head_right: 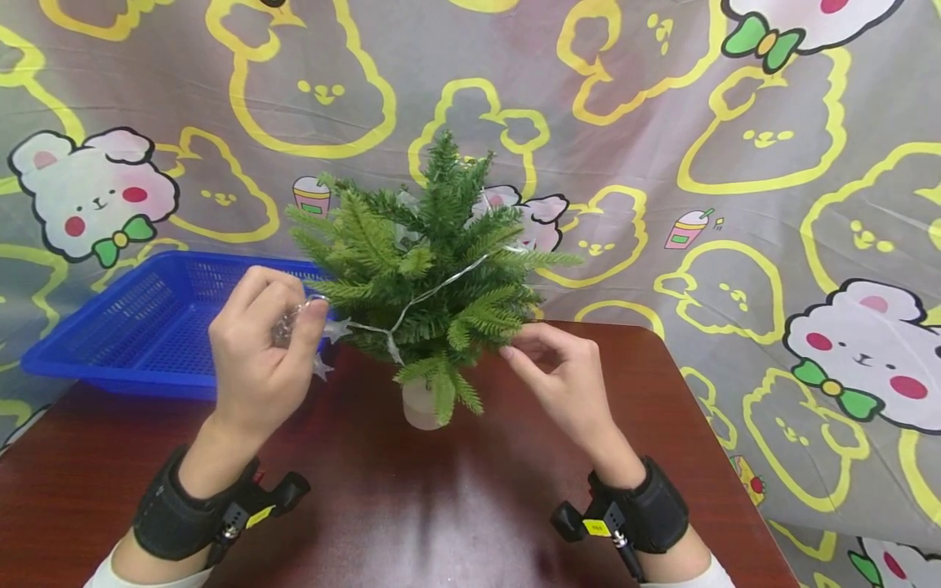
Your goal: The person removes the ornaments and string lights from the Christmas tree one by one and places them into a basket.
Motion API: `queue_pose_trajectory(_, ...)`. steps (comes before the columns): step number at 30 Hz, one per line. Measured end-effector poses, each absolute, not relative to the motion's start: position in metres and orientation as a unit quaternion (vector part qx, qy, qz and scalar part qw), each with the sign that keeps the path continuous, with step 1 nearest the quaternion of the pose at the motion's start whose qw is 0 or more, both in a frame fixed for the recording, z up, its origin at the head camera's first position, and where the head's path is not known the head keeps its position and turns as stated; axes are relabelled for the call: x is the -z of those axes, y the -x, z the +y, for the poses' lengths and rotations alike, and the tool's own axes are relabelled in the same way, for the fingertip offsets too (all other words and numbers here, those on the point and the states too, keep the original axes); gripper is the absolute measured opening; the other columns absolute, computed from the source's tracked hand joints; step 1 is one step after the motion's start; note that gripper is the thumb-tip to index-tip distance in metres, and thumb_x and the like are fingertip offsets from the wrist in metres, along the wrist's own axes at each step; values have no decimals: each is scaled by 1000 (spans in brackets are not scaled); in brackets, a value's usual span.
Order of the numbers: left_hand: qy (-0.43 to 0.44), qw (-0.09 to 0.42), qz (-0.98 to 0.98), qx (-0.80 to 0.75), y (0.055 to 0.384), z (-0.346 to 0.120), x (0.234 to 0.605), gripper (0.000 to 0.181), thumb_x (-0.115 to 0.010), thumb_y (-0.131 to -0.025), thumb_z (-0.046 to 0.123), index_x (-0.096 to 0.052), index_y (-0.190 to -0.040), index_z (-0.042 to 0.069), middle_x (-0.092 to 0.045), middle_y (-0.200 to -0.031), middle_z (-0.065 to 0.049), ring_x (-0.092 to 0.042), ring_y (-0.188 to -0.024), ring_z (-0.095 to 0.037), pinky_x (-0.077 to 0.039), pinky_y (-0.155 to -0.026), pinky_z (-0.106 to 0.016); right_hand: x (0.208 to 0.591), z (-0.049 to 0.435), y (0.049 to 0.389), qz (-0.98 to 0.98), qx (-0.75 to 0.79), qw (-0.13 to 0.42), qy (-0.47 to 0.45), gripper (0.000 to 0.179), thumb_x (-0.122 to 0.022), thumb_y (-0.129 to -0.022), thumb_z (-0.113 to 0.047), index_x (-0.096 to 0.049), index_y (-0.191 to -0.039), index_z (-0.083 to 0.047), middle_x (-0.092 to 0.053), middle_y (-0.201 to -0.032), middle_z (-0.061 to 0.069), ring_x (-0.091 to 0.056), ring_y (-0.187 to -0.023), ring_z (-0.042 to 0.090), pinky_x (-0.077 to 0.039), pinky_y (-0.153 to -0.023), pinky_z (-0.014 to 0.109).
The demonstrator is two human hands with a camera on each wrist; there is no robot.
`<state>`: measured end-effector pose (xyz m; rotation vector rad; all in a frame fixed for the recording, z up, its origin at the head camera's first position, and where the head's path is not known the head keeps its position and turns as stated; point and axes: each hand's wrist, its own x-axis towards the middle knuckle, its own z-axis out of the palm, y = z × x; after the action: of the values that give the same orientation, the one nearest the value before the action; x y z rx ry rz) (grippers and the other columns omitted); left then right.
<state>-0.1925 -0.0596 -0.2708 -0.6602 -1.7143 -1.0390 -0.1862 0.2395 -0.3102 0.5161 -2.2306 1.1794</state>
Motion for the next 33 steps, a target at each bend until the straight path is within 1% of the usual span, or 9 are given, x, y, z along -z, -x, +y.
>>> queue_pose_trajectory(5,278,514,-693,421,193,-60,272,56,-49,-102,47,-49,-64,5,-50,-67,-8,-41,-59,-13,-29,-55,-23,310,234,181,-824,-438,286,-217,16,-74,-84,1,-76,-95,-11,-75,-80,8,-67,-68,0,-52,-60,16)
queue_pose_trajectory(11,266,554,-668,420,192,-61,273,61,-50,-100,52,-52,-60,6,-44,-55,-2,-35,-51,-9,-26,-49,-24,312,230,177,-822,-432,281,-242,17,-74,-84,2,-75,-96,-10,-75,-81,7,-68,-71,-2,-54,-61,16)
queue_pose_trajectory(18,266,556,-669,417,191,-61,272,58,-50,-102,43,-41,-56,9,-30,-51,1,-21,-49,-7,-16,-49,-22,314,228,175,-825,-424,275,-254,18,-74,-83,2,-75,-96,-10,-75,-84,5,-69,-73,-1,-55,-63,17)
queue_pose_trajectory(19,265,552,-672,417,191,-62,272,57,-49,-103,42,-41,-57,8,-31,-52,0,-22,-50,-8,-17,-49,-22,314,227,174,-826,-423,273,-254,17,-74,-84,2,-74,-96,-10,-75,-84,5,-69,-74,-1,-55,-63,17)
queue_pose_trajectory(21,269,537,-680,421,191,-62,272,53,-48,-104,38,-51,-63,4,-39,-55,-3,-29,-51,-10,-22,-51,-23,313,226,173,-826,-423,272,-255,17,-74,-84,2,-74,-96,-11,-75,-84,4,-69,-74,-1,-55,-63,18)
queue_pose_trajectory(25,272,509,-702,418,191,-63,271,42,-45,-106,27,-70,-88,-2,-50,-64,-8,-38,-56,-12,-27,-55,-23,313,224,172,-823,-428,270,-260,18,-74,-84,2,-74,-96,-10,-75,-85,5,-69,-74,-1,-56,-64,18)
queue_pose_trajectory(28,270,503,-711,411,190,-63,271,39,-42,-107,23,-72,-101,-2,-47,-68,-9,-35,-58,-13,-25,-56,-23,313,222,172,-819,-431,270,-264,18,-74,-83,3,-74,-95,-10,-75,-85,5,-70,-75,-1,-56,-65,18)
queue_pose_trajectory(30,269,504,-708,416,190,-63,270,41,-41,-107,25,-71,-98,-2,-46,-72,-12,-37,-61,-16,-26,-58,-24,313,222,171,-817,-432,271,-268,18,-74,-83,4,-74,-95,-9,-75,-84,6,-70,-74,-1,-56,-65,18)
queue_pose_trajectory(33,266,513,-693,431,190,-63,269,50,-38,-107,33,-61,-81,-3,-43,-74,-14,-36,-63,-19,-26,-60,-26,314,221,171,-813,-435,273,-273,18,-74,-83,5,-74,-95,-8,-75,-83,7,-70,-73,1,-56,-65,18)
